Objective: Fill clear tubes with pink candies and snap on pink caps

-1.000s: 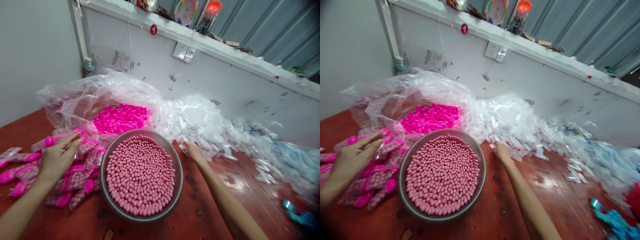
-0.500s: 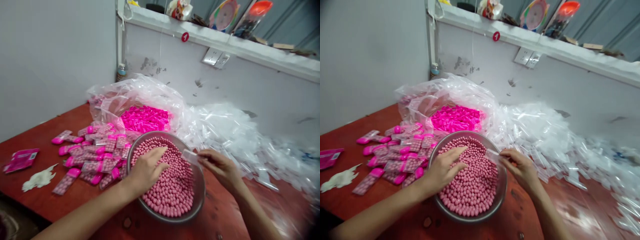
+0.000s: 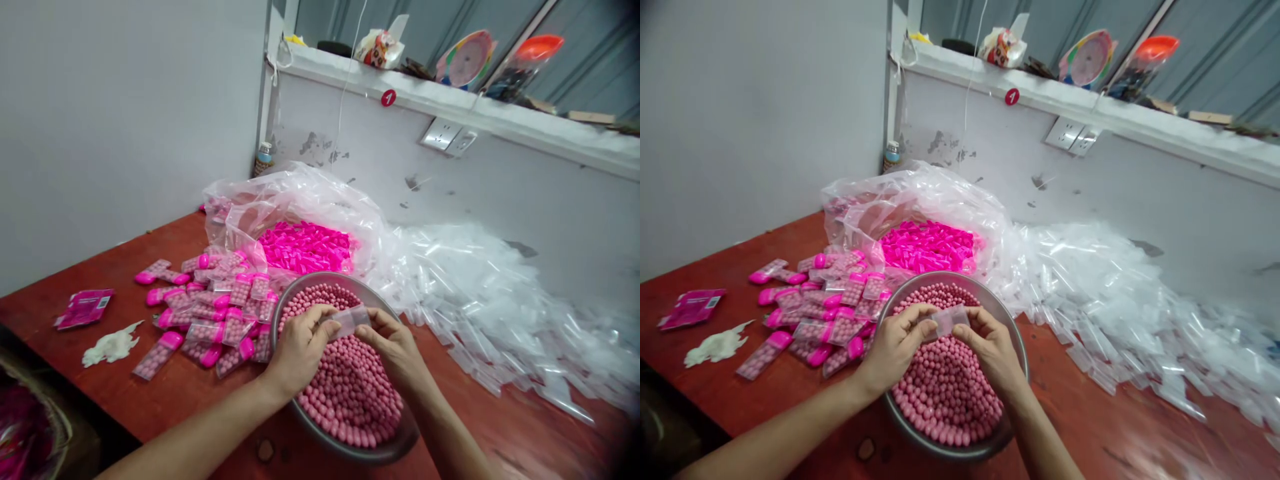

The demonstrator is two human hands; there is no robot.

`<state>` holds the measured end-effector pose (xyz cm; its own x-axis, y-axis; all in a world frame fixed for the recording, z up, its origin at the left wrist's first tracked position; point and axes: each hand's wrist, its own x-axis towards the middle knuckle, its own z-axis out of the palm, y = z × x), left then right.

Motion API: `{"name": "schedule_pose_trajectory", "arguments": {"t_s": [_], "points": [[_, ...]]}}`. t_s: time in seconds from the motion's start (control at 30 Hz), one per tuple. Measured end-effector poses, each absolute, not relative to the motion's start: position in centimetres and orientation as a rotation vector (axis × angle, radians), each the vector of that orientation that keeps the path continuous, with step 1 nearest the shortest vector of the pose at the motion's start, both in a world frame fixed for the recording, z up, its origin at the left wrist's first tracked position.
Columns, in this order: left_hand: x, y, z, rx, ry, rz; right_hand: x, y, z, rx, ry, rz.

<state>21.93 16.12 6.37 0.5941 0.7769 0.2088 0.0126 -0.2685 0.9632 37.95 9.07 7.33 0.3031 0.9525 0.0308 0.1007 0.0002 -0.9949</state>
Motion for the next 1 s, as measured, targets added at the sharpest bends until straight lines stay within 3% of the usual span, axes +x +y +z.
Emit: {"name": "schedule_pose_trajectory", "arguments": {"t_s": [0.37,0.5,0.67,0.8,1.0], "points": [[20.5,14.8,8.8,2.011,0.555,0.861,36.6,8.7,8.5,-1.208,-0.689,0.775],[18.9,15.1,7.5,1.882,0.722,0.792,40.7,8.8,8.8,-1.274,-0.639,0.389],[21.0,18.7,7.3,1.752,0.746,0.956,43.5,9.9,7.2,-1.940,-1.630,0.143],[23.6,20.8,7.5,1.899,0.669,0.928,43.0,11.5,6.3,-1.954,-2.486,0.007],[22.5,20.6,5.7,1.805,0.699,0.940,40.7,13.4,2.9,-1.793,-2.482,0.433]]}}
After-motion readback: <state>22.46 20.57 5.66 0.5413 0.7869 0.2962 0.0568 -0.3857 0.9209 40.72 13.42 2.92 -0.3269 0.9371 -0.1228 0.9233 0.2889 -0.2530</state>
